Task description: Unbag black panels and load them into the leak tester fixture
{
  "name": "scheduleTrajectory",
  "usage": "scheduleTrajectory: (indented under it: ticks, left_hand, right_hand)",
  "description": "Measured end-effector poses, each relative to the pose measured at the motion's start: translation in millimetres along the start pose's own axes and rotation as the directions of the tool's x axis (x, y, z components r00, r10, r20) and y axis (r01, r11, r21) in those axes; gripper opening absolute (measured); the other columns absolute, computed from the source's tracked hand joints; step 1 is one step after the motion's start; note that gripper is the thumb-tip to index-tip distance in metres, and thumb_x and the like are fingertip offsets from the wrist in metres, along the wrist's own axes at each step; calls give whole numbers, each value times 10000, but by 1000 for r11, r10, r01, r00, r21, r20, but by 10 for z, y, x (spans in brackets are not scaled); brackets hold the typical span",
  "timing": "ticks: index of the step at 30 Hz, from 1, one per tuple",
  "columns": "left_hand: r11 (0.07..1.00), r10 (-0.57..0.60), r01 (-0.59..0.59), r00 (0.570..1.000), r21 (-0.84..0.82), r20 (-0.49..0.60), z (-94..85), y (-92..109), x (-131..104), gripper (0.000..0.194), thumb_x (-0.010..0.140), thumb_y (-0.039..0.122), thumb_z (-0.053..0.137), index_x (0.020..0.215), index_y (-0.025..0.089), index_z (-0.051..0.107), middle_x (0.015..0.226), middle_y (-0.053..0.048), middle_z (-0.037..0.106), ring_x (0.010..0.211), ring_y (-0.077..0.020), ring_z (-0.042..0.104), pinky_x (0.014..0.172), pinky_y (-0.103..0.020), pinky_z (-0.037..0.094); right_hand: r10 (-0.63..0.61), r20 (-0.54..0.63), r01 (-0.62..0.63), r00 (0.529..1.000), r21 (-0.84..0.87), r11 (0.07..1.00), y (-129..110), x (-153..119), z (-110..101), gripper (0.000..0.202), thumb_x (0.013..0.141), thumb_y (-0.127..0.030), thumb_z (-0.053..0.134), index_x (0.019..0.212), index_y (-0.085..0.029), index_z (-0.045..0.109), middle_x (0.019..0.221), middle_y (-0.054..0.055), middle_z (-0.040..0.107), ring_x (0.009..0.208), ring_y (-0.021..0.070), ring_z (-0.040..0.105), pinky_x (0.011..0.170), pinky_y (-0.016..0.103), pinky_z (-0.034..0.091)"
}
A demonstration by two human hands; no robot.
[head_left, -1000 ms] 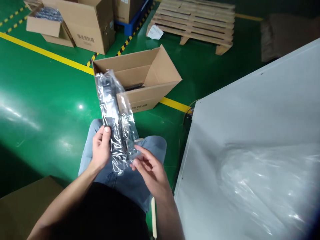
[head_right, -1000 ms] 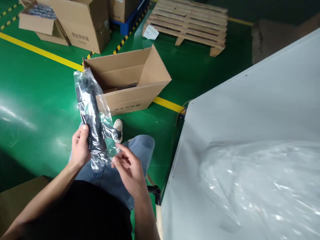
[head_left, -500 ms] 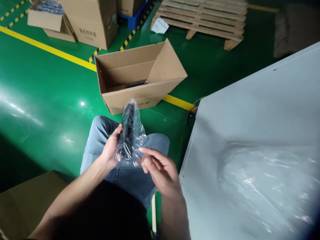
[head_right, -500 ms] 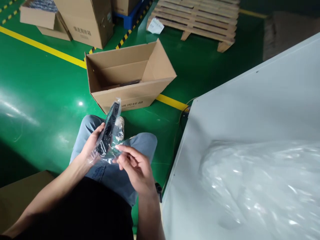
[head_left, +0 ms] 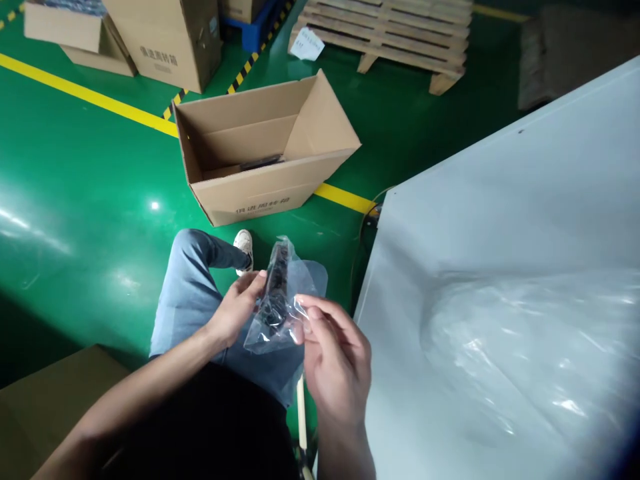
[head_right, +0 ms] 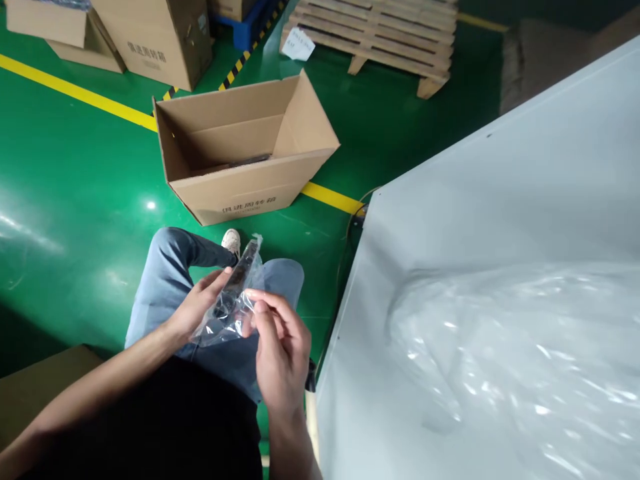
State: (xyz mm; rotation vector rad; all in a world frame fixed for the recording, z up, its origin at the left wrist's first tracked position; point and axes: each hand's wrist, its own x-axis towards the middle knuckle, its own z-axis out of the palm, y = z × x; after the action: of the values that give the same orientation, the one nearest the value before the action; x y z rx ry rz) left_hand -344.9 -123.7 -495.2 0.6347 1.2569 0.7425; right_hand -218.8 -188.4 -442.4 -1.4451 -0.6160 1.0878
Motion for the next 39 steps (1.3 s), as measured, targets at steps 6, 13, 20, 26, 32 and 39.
scheduleTrajectory:
  ticks: [6, 13, 20, 26, 32, 39]
  left_hand:
    - [734, 536, -629, 769, 257, 349, -288, 411, -285, 334, 986, 470, 686, 1205, 222, 736, 1245, -126, 750, 1193, -259, 694, 1046, -398, 561]
    - [218, 439, -905, 426, 366, 791, -359, 667, -499, 305, 967, 168, 653, 1256, 242, 719, 1297, -113, 768, 1239, -244, 728, 1053, -390, 630]
    - [-135, 503, -916, 265, 377, 823, -386, 488, -462, 248, 965, 145, 646, 1193, 192, 731, 1248, -127, 793, 1144, -271, 776, 917, -352, 692]
    - [25, 673, -929, 288, 368, 681, -260, 302, -497, 226, 940, 84, 697, 1154, 154, 719, 1041, -109, 839, 1069, -230, 801, 947, -263, 672]
    - [-10, 726, -908, 281, 419, 627, -158, 136, -529, 202, 940, 101, 707, 1134, 159, 707, 1018, -112, 841, 980, -226, 819, 911, -261, 680]
    - [12, 753, -883, 317, 470, 576, -107, 34, -553, 204, 948, 108, 686, 1141, 172, 703, 1007, -88, 843, 884, -187, 825, 854, -211, 666]
  right_hand:
    - [9, -24, -11, 1000, -110, 994, -7, -47, -180, 259, 939, -473, 715, 991, -234, 800, 680, 13, 674, 589, 145, 589, 617, 302, 526]
    - [37, 1, -35, 999, -270, 962, -92, -116, -211, 282, 958, -463, 693, 1048, -225, 813, 611, 2, 648, 605, 162, 625, 675, 315, 584]
    - [109, -4, -105, 994, -288, 952, -127, -109, -201, 348, 938, -512, 709, 1078, -213, 818, 641, 19, 676, 601, 177, 644, 652, 328, 592]
    - [249, 21, -248, 968, -64, 967, -40, -92, -293, 486, 856, -614, 782, 1128, -211, 764, 734, 23, 709, 598, 171, 658, 633, 325, 586]
    - [171, 31, -171, 985, 28, 985, 86, -269, -314, 569, 734, -550, 915, 1150, -240, 679, 908, 39, 735, 859, 204, 714, 826, 332, 618]
    - [27, -65, -41, 998, -215, 976, 228, -448, -220, 187, 903, -394, 753, 926, -220, 690, 940, 63, 719, 911, 215, 714, 865, 341, 612]
